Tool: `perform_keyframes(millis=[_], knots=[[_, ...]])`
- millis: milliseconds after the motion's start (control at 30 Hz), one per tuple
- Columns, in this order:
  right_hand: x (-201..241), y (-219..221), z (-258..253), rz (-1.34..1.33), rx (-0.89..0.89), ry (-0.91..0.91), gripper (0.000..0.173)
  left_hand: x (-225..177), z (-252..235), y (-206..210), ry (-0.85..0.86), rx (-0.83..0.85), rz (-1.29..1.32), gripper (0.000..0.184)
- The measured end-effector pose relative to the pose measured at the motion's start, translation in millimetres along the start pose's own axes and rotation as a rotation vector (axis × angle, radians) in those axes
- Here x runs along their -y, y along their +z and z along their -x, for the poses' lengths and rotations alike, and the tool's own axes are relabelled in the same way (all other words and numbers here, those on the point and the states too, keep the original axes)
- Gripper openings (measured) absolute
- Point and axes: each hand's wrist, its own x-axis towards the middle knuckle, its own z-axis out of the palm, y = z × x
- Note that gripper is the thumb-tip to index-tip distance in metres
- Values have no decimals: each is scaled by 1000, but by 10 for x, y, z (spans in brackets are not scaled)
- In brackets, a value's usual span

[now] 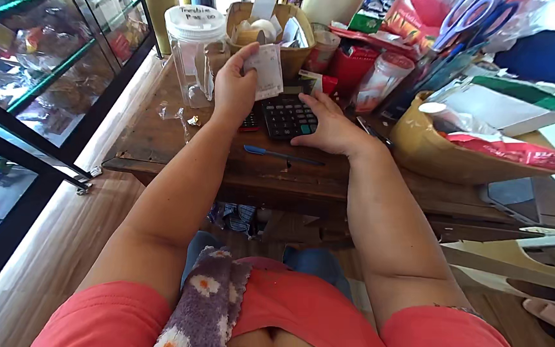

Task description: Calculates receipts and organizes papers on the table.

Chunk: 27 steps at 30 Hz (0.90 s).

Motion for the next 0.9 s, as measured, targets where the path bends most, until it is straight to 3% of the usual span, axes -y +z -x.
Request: perform_keyframes(millis=[133, 400, 667, 800, 900], knots=[[5, -62, 7, -30, 12, 11, 105, 16, -27, 2, 40, -48, 33, 43], [203, 168, -112, 56, -9, -60, 70, 10, -54, 3, 54, -83, 78, 39], [219, 108, -49, 58, -48, -92, 64, 16, -43, 4, 50, -81, 81, 39], [217, 93, -56, 85, 24, -70, 61, -1, -17, 6, 43, -68, 64, 38], [186, 79, -48, 18, -90, -144, 51, -19, -3, 10, 16, -28, 57, 35]])
